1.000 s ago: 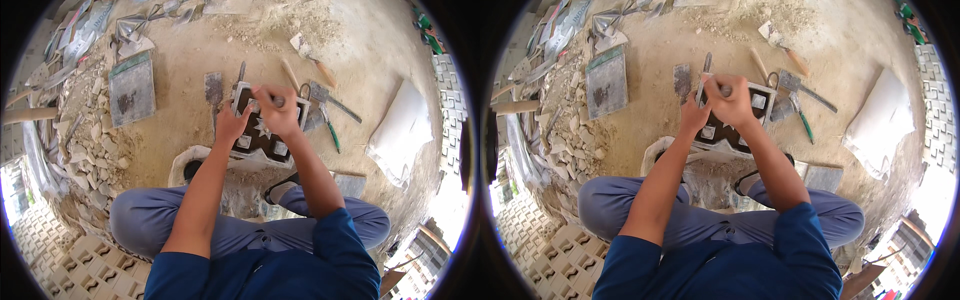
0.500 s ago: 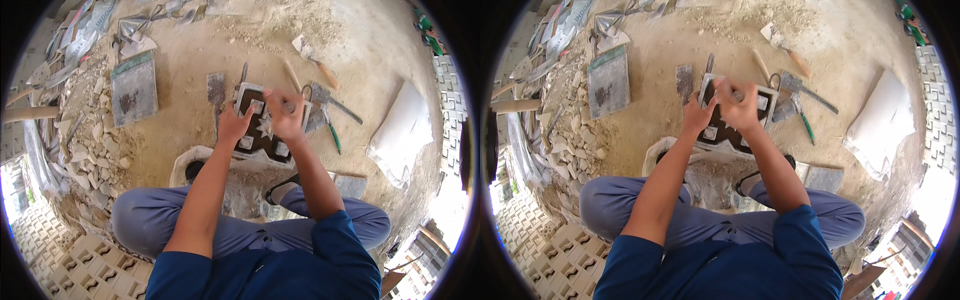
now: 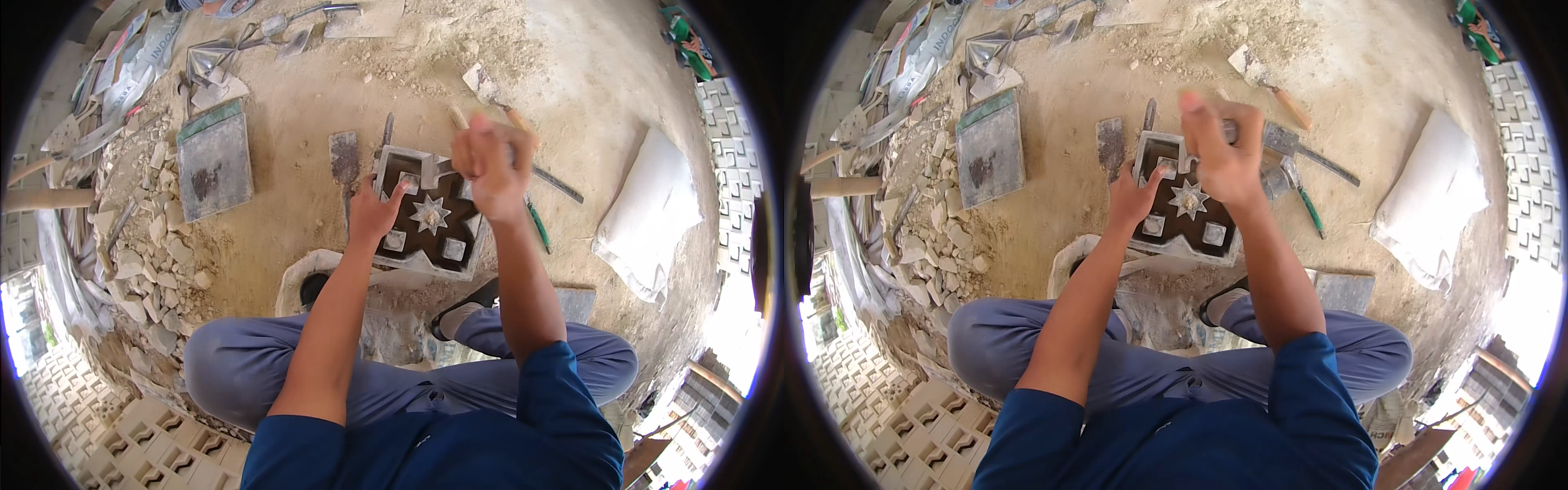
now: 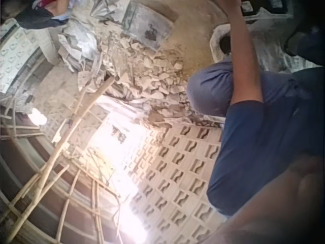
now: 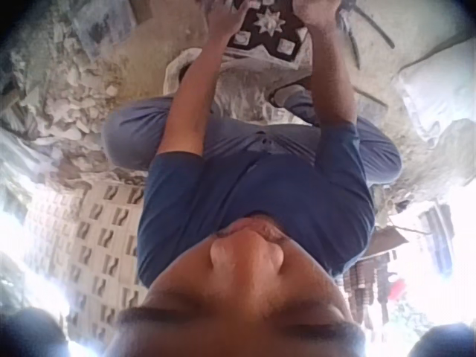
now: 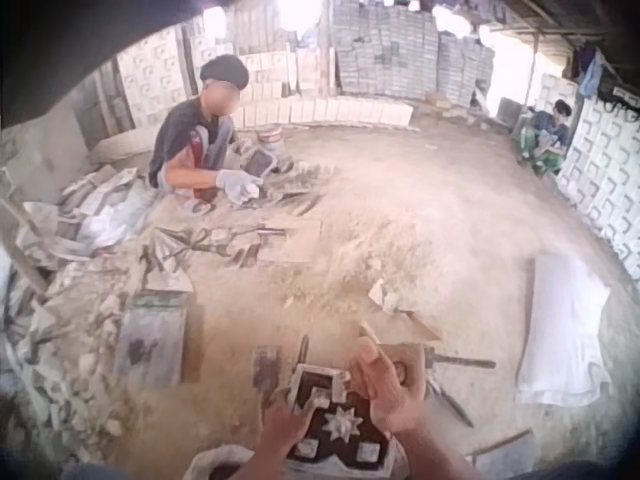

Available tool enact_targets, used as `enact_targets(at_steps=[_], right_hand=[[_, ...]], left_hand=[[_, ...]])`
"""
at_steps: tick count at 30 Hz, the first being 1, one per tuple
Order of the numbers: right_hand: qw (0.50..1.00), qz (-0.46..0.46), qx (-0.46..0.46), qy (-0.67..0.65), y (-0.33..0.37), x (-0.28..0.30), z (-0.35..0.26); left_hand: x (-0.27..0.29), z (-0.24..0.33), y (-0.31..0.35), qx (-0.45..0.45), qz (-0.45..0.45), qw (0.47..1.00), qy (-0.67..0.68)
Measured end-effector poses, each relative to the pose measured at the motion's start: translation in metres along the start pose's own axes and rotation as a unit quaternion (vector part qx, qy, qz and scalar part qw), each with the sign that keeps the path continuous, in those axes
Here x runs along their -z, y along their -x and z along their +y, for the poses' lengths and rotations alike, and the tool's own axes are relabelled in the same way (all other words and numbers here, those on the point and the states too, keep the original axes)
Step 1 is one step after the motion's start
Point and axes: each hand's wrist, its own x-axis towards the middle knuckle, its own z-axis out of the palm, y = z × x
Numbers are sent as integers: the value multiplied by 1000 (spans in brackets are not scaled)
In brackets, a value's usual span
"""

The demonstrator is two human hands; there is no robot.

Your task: The person uses a small tool to apply white paste into the star-shaped grooves of a decorative stone tile by hand.

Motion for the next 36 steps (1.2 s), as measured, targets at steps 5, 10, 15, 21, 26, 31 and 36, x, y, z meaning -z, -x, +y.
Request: enact_targets(at_steps=[5,10,15,21,26,31,36], right_hand=[[993,-86,-9,-80,-6,12,-25],[986,-136,-25,-93,1,25,-20],[976,-181,-20,-117,3,30,-14],[976,-163,-36,-137,9,26,-4],[990,-73,-24,-121,20,31,29],[993,-74,-76,-46,8,7,30],[993,-51,-20,109,8,5,32]], left_hand=[[1,-3,-1,17,-9,1000,11],[1,3,0,15,-12,1000,13],[3,2,0,14,-12,1000,14],[2,1,2,23,-1,1000,2],[0,2,-1,19,-10,1000,1],[1,-7,1,25,-12,999,18],[-2,-1,-3,17,-2,1000,-16]])
